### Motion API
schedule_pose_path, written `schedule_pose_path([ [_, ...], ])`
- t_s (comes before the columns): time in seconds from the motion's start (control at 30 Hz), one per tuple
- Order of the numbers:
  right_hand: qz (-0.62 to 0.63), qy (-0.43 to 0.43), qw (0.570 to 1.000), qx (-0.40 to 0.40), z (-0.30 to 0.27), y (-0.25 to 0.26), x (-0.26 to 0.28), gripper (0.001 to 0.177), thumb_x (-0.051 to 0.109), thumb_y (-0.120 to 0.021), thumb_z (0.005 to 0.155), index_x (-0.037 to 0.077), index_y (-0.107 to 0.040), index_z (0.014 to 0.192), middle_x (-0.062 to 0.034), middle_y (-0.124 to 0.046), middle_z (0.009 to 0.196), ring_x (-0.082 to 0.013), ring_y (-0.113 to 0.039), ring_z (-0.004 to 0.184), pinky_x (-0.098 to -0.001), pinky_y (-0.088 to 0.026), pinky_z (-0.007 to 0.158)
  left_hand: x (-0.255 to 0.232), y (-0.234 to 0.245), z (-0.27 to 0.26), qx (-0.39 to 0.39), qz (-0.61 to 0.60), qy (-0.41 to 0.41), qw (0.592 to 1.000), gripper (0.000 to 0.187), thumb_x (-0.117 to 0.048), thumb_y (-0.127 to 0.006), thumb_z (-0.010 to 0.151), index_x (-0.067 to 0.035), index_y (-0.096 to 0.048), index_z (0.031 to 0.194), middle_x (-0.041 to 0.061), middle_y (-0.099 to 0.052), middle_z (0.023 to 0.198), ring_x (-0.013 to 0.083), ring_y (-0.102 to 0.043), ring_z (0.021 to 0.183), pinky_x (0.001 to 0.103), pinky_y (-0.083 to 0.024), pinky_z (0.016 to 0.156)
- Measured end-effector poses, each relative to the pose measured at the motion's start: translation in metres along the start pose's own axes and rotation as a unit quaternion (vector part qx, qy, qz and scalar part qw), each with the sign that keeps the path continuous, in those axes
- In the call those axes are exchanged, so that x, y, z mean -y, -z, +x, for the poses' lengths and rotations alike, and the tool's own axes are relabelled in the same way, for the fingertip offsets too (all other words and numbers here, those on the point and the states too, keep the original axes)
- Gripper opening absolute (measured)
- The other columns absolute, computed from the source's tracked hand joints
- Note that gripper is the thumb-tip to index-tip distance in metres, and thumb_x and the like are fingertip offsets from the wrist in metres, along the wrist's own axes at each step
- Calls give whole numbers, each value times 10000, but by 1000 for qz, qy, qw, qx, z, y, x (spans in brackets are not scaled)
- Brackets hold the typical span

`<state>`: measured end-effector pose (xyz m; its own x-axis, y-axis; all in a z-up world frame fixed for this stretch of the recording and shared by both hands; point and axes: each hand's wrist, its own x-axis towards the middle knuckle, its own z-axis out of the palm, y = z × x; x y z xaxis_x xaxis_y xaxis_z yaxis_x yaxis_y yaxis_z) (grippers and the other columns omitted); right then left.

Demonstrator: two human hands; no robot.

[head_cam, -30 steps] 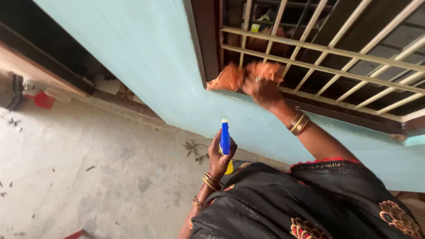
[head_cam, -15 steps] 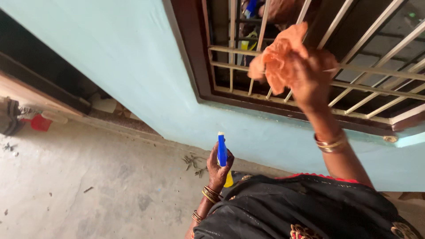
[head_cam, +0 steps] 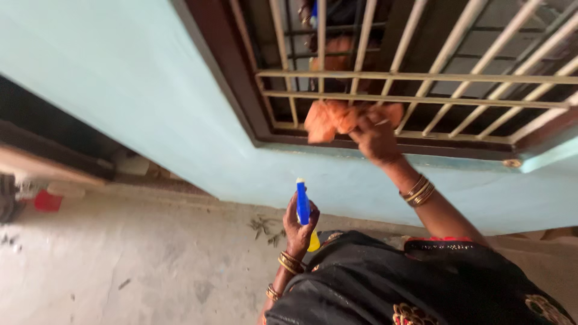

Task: The person wipes the metal window grille with an orange cloth while holding a spray bottle. They repeatedly spray and wipe the grille bars and frame, moving methodically across the surface.

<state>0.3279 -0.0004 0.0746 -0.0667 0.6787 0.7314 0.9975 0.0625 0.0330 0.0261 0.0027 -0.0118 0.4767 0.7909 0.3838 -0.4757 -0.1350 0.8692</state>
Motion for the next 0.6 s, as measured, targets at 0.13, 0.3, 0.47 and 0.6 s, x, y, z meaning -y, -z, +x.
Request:
schedule_pose_path([
  [0.13, 0, -28, 998, 55, -22, 19, 15, 229, 54, -702, 795, 148, -771, 991, -55, -689, 1142, -273, -623, 1152, -440, -501, 1044, 1, -3, -10, -29, 39, 69, 996, 798, -388, -799, 893, 50, -480, 1478, 39, -611, 923, 105, -576, 801, 258, -504, 741],
  [0.3, 203, -177, 961, 64, 10, 96, -4, 180, 127, -775, 761, 105, -742, 937, -91, -737, 990, -249, -634, 944, -382, -519, 832, 1, -4, -6, -15, -49, 64, 997, 848, -380, -824, 862, 42, -440, 1490, 24, -580, 900, 88, -520, 726, 238, -447, 646],
  [0.47, -41, -140, 969, -201, 24, 114, -44, 204, 45, -628, 993, 70, -729, 1169, -142, -571, 1148, -330, -531, 1145, -500, -455, 993, 1, -7, -9, -24, -5, 90, 996, 758, -303, -783, 880, 38, -469, 1480, 20, -595, 889, 92, -549, 751, 251, -480, 689],
  [0.6, -97, -129, 956, -246, 11, 74, -50, 70, 70, -700, 1030, 105, -690, 1090, -119, -556, 1116, -335, -543, 1117, -504, -417, 969, 0, -7, -3, -12, 31, 103, 994, 712, -245, -769, 891, 24, -483, 1484, 20, -593, 877, 101, -547, 749, 271, -493, 712],
])
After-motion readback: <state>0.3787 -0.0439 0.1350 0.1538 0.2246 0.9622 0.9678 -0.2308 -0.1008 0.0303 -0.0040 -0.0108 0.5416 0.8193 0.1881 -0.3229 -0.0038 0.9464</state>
